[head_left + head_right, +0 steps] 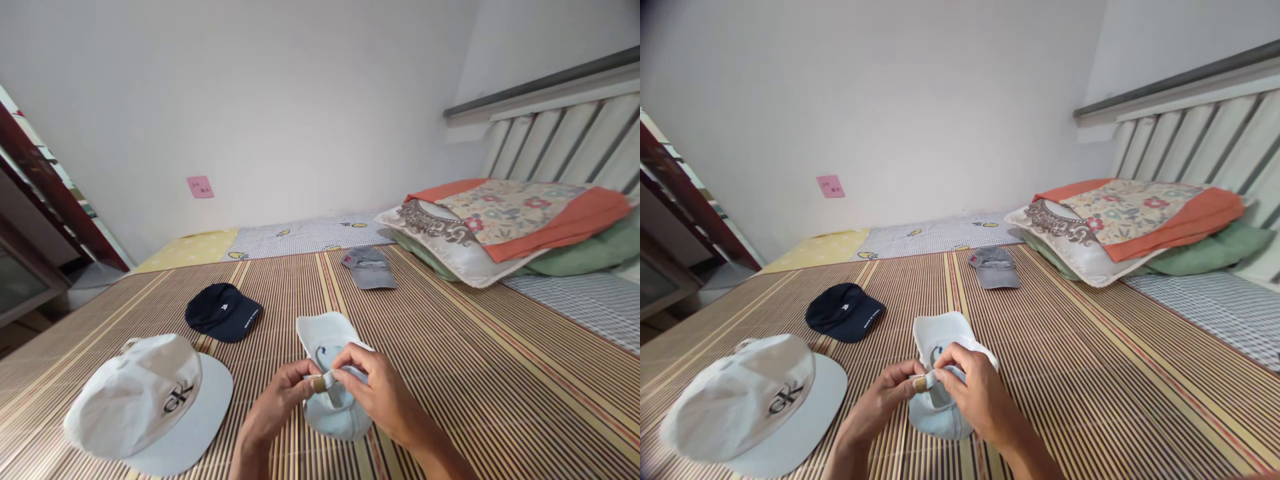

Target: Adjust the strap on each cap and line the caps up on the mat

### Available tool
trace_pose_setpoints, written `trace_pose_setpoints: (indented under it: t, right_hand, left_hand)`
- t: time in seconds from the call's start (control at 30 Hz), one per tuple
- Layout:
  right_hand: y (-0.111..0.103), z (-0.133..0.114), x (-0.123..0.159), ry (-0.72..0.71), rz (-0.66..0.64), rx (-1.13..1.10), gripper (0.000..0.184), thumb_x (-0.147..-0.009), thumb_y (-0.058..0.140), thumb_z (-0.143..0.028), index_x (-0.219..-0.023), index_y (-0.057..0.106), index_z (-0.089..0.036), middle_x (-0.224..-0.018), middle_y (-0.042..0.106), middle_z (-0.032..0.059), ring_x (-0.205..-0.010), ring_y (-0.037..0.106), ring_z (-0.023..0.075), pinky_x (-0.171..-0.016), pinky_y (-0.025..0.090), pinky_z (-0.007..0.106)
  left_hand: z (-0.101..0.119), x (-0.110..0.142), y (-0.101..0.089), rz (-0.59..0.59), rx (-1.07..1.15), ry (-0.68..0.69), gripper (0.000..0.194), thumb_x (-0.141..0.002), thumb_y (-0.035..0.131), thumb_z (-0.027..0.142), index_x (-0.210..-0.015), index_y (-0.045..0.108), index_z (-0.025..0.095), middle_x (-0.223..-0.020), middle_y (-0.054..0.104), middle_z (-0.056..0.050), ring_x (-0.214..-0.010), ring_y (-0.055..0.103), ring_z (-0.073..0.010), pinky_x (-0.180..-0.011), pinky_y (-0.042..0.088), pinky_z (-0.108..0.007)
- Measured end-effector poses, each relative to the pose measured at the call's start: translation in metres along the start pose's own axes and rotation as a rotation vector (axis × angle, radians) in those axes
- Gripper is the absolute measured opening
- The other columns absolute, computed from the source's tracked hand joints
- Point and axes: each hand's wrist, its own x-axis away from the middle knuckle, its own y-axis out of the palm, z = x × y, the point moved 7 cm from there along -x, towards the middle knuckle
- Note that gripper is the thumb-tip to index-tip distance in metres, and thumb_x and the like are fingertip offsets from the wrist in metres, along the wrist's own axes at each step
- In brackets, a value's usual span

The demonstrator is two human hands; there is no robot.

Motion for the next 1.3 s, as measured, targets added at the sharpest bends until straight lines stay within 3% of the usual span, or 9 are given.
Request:
trace_pose_setpoints:
  t: [0.2, 0.43, 0.6, 0.83, 0.97, 1.13, 1.3]
  right_hand:
    - [0.003, -0.001, 0.000, -0.010, -0.036, 0.003, 0.008, -0.093, 0.066, -0.021, -0.086, 0.068, -0.023, -0.079, 0.068, -0.0036, -0.076, 0.064, 0.0158, -0.070, 0.044, 0.027]
    - [0.004, 0.001, 0.000, 0.001, -0.036, -0.078, 0.009, -0.090, 0.065, -0.016, -0.085, 0.065, -0.023, -0.076, 0.063, -0.0047, -0.073, 0.059, 0.0148, -0.068, 0.043, 0.027]
    - [0.006, 0.002, -0.003, 0.006, -0.057, -0.098, 0.007, -0.090, 0.066, -0.018, -0.084, 0.066, -0.022, -0.077, 0.063, -0.0038, -0.073, 0.059, 0.0154, -0.068, 0.042, 0.028]
    - [0.010, 0.009, -0.002, 0.054, -0.024, -0.172, 0.007, -0.090, 0.061, -0.019, -0.084, 0.062, -0.022, -0.069, 0.058, -0.0050, -0.063, 0.057, 0.0150, -0.061, 0.042, 0.027]
    - [0.010, 0.007, -0.002, 0.023, -0.065, -0.082, 0.007, -0.087, 0.064, -0.017, -0.083, 0.062, -0.023, -0.074, 0.059, -0.0043, -0.070, 0.056, 0.0154, -0.064, 0.041, 0.027]
    - [0.005, 0.003, -0.003, -0.005, -0.021, -0.039, 0.008, -0.089, 0.062, -0.016, -0.085, 0.065, -0.022, -0.075, 0.061, -0.0041, -0.071, 0.056, 0.0151, -0.067, 0.041, 0.027]
    - [0.009, 0.004, -0.002, 0.030, -0.114, -0.129, 0.009, -0.088, 0.064, -0.016, -0.084, 0.069, -0.022, -0.074, 0.065, -0.0037, -0.071, 0.059, 0.0151, -0.067, 0.043, 0.026]
  left_hand:
    - [0.005, 0.001, -0.001, 0.030, 0.001, 0.054, 0.042, -0.086, 0.078, 0.056, -0.077, 0.067, 0.016, -0.071, 0.053, 0.002, -0.069, 0.041, -0.0131, -0.066, 0.032, -0.025]
    - [0.001, 0.001, 0.003, -0.040, -0.030, 0.038, 0.039, -0.095, 0.068, 0.052, -0.081, 0.067, 0.016, -0.077, 0.054, 0.000, -0.076, 0.045, -0.0150, -0.074, 0.036, -0.026]
    - [0.000, 0.000, -0.002, 0.000, -0.005, 0.070, 0.043, -0.091, 0.071, 0.059, -0.083, 0.066, 0.017, -0.075, 0.052, 0.001, -0.071, 0.041, -0.0138, -0.068, 0.032, -0.026]
    - [0.006, 0.000, 0.003, -0.021, -0.022, 0.032, 0.040, -0.089, 0.076, 0.054, -0.083, 0.069, 0.016, -0.076, 0.055, 0.000, -0.072, 0.043, -0.0135, -0.069, 0.034, -0.025]
    - [0.007, -0.001, 0.000, 0.018, -0.005, 0.062, 0.042, -0.085, 0.078, 0.057, -0.083, 0.069, 0.016, -0.073, 0.056, 0.001, -0.068, 0.043, -0.0125, -0.065, 0.033, -0.024]
    - [0.007, 0.000, 0.002, 0.006, -0.013, 0.041, 0.041, -0.086, 0.078, 0.055, -0.083, 0.069, 0.016, -0.070, 0.054, 0.003, -0.065, 0.040, -0.0110, -0.062, 0.031, -0.023]
    - [0.012, 0.001, 0.007, -0.005, 0.004, 0.038, 0.042, -0.084, 0.080, 0.056, -0.083, 0.070, 0.015, -0.074, 0.058, 0.000, -0.068, 0.046, -0.0121, -0.064, 0.035, -0.023]
